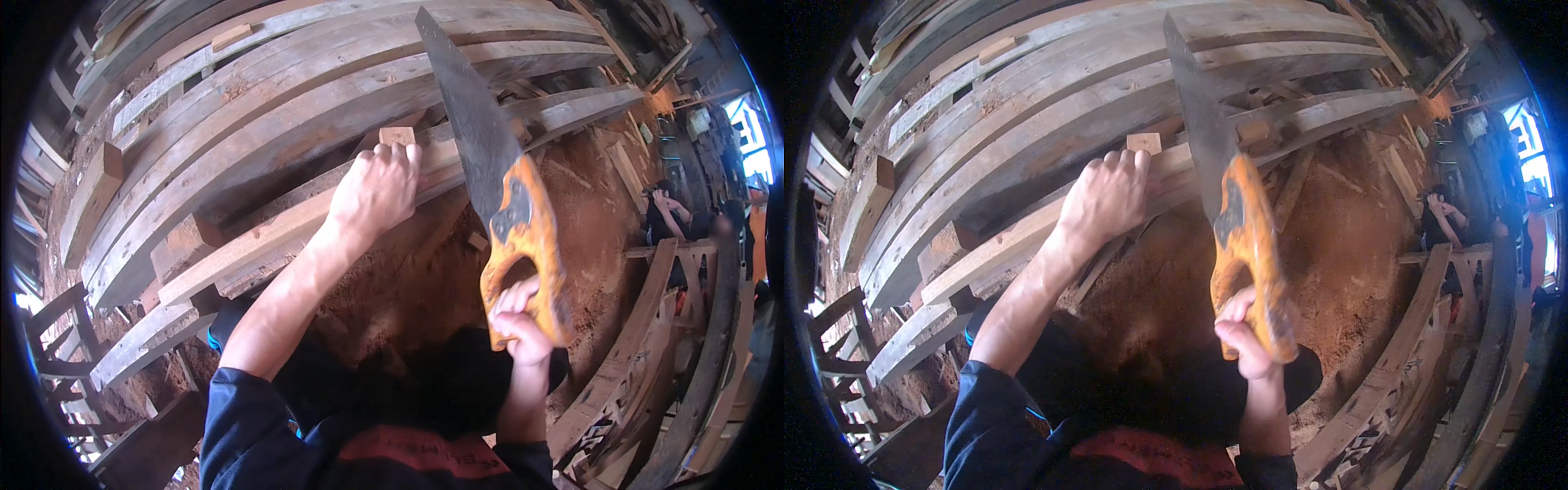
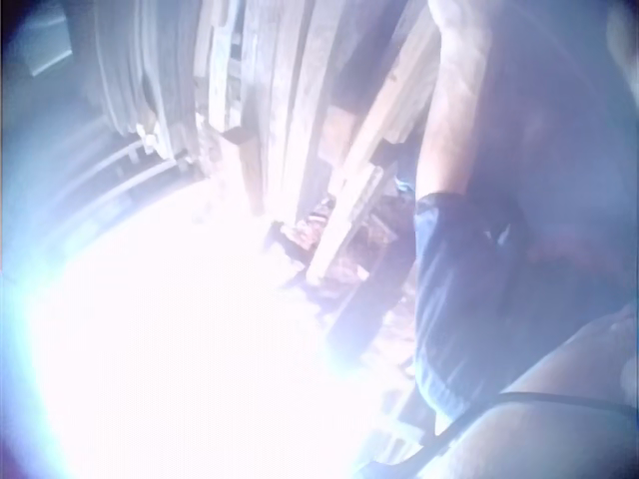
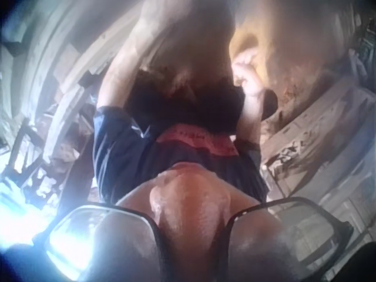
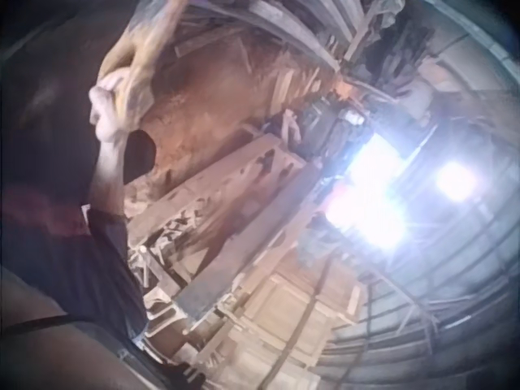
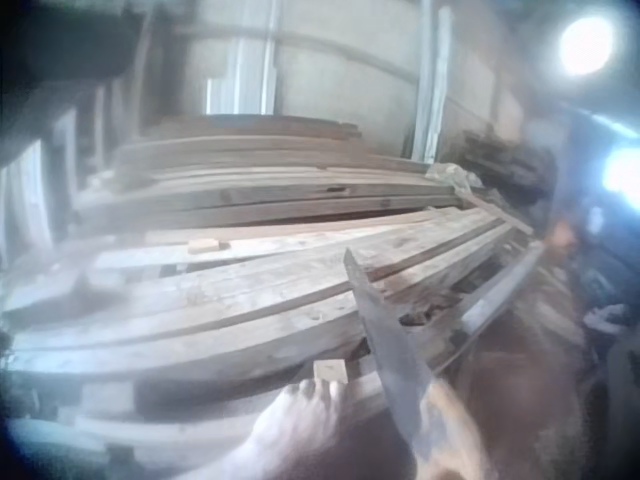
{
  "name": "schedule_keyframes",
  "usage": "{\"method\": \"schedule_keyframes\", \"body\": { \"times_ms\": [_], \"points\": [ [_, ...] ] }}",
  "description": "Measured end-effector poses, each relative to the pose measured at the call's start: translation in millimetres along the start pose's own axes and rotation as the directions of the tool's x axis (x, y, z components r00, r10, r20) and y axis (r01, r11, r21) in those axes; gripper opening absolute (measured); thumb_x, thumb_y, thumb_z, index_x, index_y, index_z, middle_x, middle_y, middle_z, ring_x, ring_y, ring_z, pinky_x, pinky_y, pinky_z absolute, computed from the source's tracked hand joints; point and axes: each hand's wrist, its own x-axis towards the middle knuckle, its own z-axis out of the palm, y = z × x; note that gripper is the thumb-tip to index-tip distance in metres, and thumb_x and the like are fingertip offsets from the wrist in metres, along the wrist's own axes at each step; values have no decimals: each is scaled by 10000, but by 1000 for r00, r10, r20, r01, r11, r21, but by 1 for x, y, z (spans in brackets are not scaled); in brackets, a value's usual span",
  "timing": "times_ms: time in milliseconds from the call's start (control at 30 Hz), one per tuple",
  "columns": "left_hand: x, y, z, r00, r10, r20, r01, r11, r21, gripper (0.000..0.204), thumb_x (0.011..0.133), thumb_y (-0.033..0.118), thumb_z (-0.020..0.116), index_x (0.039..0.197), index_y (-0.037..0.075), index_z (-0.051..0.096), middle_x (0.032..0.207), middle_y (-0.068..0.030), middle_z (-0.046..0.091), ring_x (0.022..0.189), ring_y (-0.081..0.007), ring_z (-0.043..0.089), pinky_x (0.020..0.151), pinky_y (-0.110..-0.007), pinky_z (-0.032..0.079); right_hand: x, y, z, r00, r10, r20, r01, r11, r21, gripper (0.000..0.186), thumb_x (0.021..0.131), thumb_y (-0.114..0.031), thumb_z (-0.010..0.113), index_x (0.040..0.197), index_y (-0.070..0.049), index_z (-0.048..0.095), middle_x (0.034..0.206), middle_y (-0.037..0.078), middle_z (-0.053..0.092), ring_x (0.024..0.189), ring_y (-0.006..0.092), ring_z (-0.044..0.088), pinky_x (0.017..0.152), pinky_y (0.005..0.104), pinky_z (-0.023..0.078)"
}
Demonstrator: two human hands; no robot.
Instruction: The person uses a hand saw to cut a small wooden block resting on a larger plank. The left hand holds the block steady while the right hand moves the saw back and forth to make a cut. The process is repeated multiple times on the same piece of wood.
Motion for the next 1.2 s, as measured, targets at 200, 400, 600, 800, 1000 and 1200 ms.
{"method": "schedule_keyframes", "body": {
  "times_ms": [200,400,600,800,1000,1200],
  "points": [
    [4,3,-4,998,41,55,-36,996,-85,279,901,298,593,918,21,566,804,-127,647,778,-244,668,702,-349,530,-36,17,-1,989,-141,42,146,975,-166,226,706,100,657,840,-29,529,715,64,566,603,138,568,605,281,489],
    [0,1,-2,999,26,44,-22,996,-85,281,864,273,624,932,4,581,811,-137,651,787,-262,668,712,-358,535,-32,17,-2,991,-99,85,99,995,4,274,736,91,536,900,-66,383,678,62,418,543,164,419,523,307,396],
    [5,-5,-11,992,79,100,-63,985,-159,350,868,294,629,1021,-17,587,849,-149,660,845,-269,668,724,-367,541,-42,29,12,993,-112,-41,116,986,118,248,732,98,625,871,-36,470,691,82,530,593,164,533,593,307,474],
    [3,-12,-4,992,129,-4,-128,977,-172,347,891,322,621,986,-5,555,800,-177,649,779,-341,666,703,-413,546,-48,40,14,980,-196,-15,195,979,-59,260,712,92,649,885,-29,496,687,74,544,587,164,558,595,304,492],
    [5,-12,-6,992,111,64,-97,976,-193,414,907,399,602,1013,0,568,867,-200,649,858,-346,659,753,-427,539,-51,44,10,986,-164,-38,164,986,-7,236,713,72,661,859,-38,513,674,65,555,608,167,591,607,300,502],
    [18,-21,-11,976,-38,214,105,945,-311,698,958,627,379,1088,-24,594,1034,-251,641,993,-407,633,900,-468,496,-47,41,9,978,-208,-13,206,974,-95,199,716,59,668,833,-32,535,690,69,592,612,174,610,634,296,513]
  ]
}}
